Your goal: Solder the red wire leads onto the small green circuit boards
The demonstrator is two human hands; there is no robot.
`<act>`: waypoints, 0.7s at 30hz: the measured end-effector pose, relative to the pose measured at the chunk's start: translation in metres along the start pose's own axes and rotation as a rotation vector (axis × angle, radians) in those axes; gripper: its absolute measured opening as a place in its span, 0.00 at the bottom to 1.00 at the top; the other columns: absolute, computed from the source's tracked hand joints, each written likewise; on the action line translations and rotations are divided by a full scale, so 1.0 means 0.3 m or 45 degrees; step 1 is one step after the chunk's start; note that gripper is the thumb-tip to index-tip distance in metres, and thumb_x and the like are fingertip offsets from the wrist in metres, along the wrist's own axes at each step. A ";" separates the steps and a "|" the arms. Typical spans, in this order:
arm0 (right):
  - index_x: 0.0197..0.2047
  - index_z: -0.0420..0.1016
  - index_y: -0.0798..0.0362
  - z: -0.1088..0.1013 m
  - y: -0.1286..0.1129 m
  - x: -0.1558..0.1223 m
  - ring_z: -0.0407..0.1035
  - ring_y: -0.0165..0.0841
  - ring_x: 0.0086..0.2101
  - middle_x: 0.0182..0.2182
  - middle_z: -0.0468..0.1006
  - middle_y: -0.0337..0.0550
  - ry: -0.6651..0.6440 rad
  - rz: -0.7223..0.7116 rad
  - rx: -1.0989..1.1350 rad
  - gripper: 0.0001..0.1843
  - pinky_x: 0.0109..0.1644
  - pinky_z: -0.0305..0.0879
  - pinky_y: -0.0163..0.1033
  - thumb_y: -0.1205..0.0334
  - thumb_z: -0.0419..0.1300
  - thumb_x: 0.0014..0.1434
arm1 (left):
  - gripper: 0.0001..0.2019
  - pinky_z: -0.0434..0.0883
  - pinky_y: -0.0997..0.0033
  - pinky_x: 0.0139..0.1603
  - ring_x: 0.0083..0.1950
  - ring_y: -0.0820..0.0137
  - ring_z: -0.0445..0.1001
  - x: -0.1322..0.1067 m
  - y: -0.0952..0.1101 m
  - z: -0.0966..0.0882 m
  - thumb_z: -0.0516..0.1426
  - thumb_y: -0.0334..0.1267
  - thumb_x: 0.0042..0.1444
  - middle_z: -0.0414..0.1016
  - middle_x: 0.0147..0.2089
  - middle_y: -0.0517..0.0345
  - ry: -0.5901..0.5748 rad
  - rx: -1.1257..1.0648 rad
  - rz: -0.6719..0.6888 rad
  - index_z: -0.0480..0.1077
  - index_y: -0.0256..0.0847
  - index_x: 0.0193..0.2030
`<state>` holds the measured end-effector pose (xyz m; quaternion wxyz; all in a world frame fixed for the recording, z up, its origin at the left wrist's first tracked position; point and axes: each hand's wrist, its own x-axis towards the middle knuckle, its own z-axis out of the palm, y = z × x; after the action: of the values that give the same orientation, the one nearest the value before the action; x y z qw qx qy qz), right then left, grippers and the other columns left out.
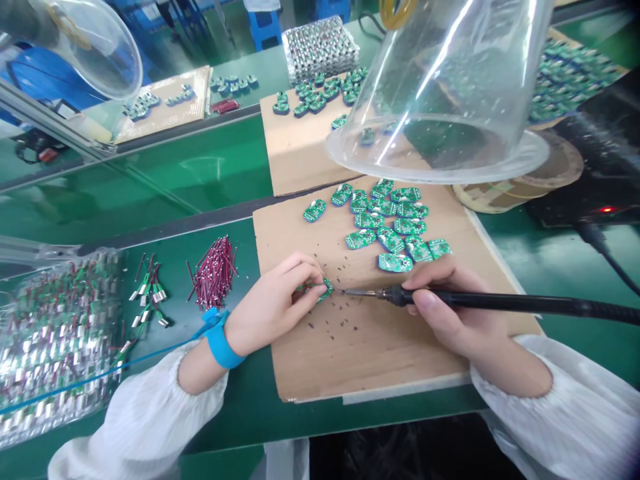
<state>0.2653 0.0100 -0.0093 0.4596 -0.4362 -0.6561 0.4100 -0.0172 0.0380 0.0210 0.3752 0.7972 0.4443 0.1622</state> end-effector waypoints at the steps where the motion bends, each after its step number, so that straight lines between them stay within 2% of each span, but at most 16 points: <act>1: 0.41 0.73 0.45 0.001 0.001 0.000 0.70 0.31 0.24 0.29 0.75 0.38 0.017 -0.004 0.011 0.02 0.27 0.66 0.40 0.57 0.62 0.68 | 0.04 0.70 0.67 0.43 0.44 0.70 0.72 -0.004 0.004 0.004 0.54 0.33 0.69 0.72 0.50 0.55 -0.003 0.007 -0.018 0.68 0.41 0.42; 5: 0.42 0.74 0.45 0.002 0.011 -0.003 0.69 0.31 0.25 0.31 0.75 0.39 0.048 0.014 0.055 0.03 0.27 0.65 0.40 0.57 0.62 0.67 | 0.03 0.67 0.68 0.37 0.36 0.73 0.70 -0.023 0.020 0.031 0.54 0.33 0.68 0.72 0.53 0.58 -0.004 0.095 -0.126 0.67 0.42 0.41; 13: 0.43 0.73 0.45 0.003 0.012 0.001 0.69 0.32 0.24 0.29 0.75 0.39 -0.049 0.024 0.001 0.03 0.26 0.65 0.40 0.57 0.62 0.67 | 0.04 0.68 0.67 0.40 0.43 0.69 0.73 -0.022 0.026 0.069 0.53 0.34 0.69 0.73 0.51 0.58 0.100 0.110 -0.170 0.67 0.42 0.41; 21: 0.41 0.72 0.46 0.014 0.000 0.020 0.69 0.31 0.23 0.27 0.74 0.38 -0.058 0.009 -0.048 0.03 0.24 0.62 0.38 0.57 0.61 0.68 | 0.03 0.67 0.67 0.40 0.42 0.71 0.72 -0.015 0.029 0.068 0.56 0.33 0.68 0.74 0.47 0.61 0.126 0.119 -0.174 0.68 0.41 0.40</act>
<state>0.2602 0.0152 -0.0088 0.4347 -0.4375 -0.6726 0.4090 -0.0025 0.0222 0.0142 0.3255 0.7727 0.5226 0.1545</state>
